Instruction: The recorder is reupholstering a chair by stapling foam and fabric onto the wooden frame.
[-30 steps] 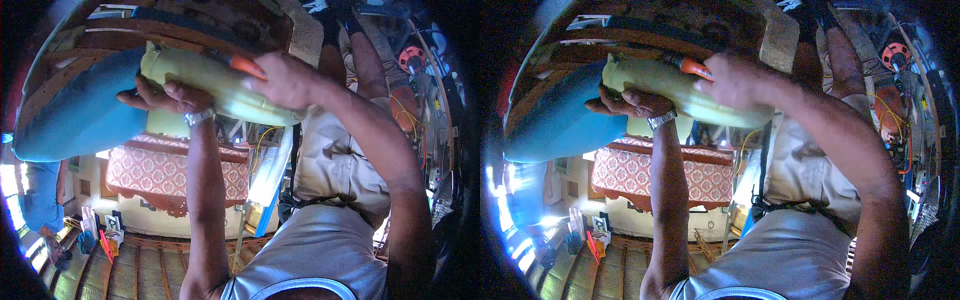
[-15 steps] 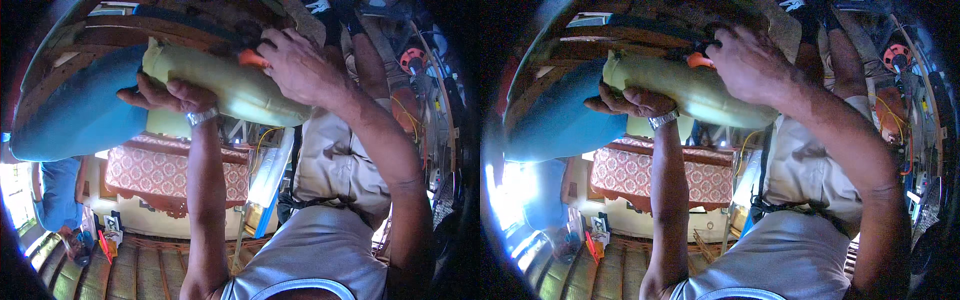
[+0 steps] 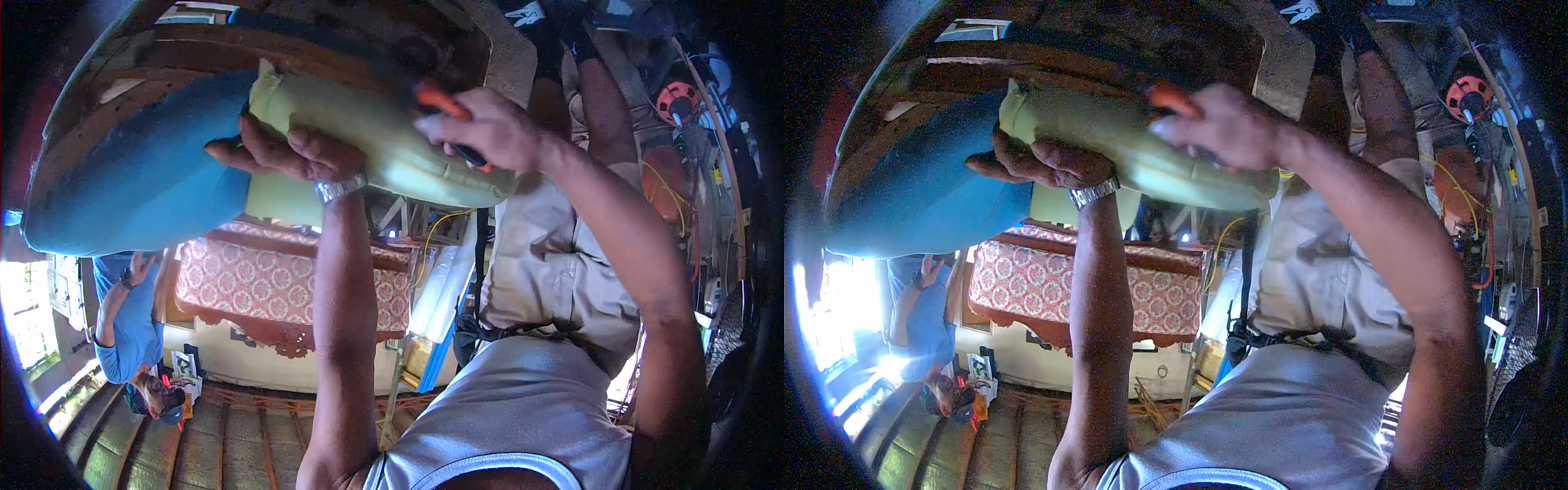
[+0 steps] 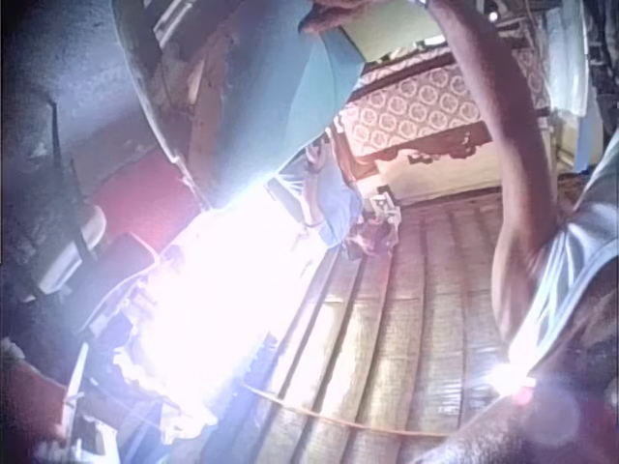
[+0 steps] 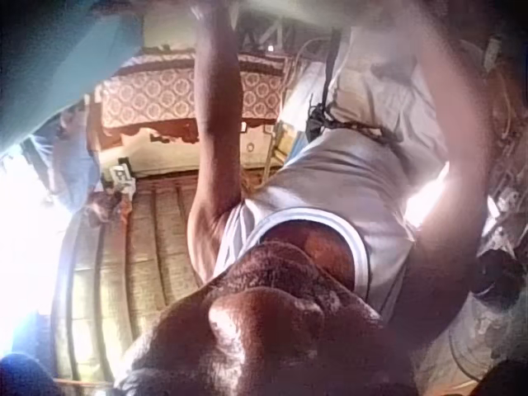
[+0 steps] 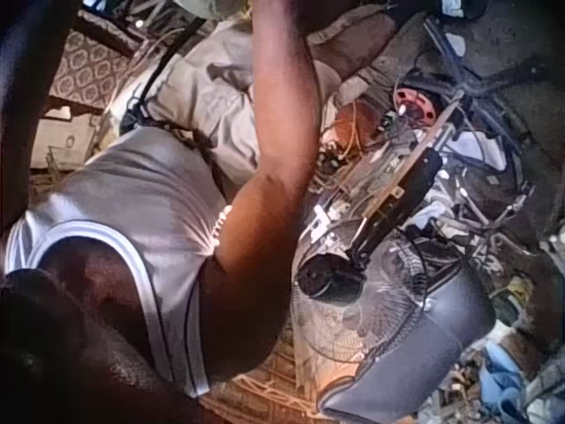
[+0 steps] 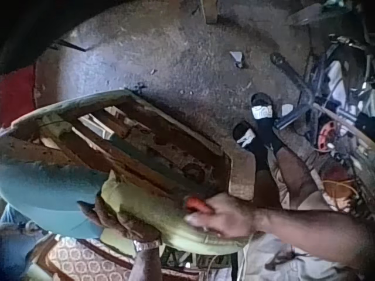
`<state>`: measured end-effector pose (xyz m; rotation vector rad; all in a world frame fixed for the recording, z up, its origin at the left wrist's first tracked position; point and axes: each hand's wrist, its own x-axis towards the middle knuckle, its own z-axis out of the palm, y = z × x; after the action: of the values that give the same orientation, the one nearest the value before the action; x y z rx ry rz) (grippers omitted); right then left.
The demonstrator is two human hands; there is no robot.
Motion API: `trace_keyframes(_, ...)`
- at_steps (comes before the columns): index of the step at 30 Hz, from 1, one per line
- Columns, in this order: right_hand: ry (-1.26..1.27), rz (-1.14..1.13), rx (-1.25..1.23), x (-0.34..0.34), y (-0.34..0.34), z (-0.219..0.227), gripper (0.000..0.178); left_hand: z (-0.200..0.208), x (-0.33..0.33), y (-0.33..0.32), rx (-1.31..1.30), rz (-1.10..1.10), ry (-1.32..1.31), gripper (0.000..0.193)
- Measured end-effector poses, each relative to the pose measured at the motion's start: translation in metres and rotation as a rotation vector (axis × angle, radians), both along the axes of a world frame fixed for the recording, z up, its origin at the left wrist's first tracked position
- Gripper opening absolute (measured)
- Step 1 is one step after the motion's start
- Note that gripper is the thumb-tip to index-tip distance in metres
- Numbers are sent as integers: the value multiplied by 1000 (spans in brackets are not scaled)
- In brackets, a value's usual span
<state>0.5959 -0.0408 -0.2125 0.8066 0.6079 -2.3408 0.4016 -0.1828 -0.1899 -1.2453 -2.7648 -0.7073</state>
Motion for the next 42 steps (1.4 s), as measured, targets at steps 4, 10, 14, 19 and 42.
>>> trace_keyframes(4,-345,-551,-261,29,-16,34,31,5,-1,-3,-5,9,-13,66)
trace_keyframes(10,118,160,1065,5,-9,22,38,4,-3,-1,-15,15,22,67)
trace_keyframes(14,303,372,1226,-6,3,6,33,4,-2,2,-19,20,-4,67)
trace_keyframes(19,418,616,1176,-18,28,10,34,5,-4,-3,-10,23,11,68)
trace_keyframes(42,191,222,1149,-4,-14,14,40,7,-5,0,-59,18,41,65)
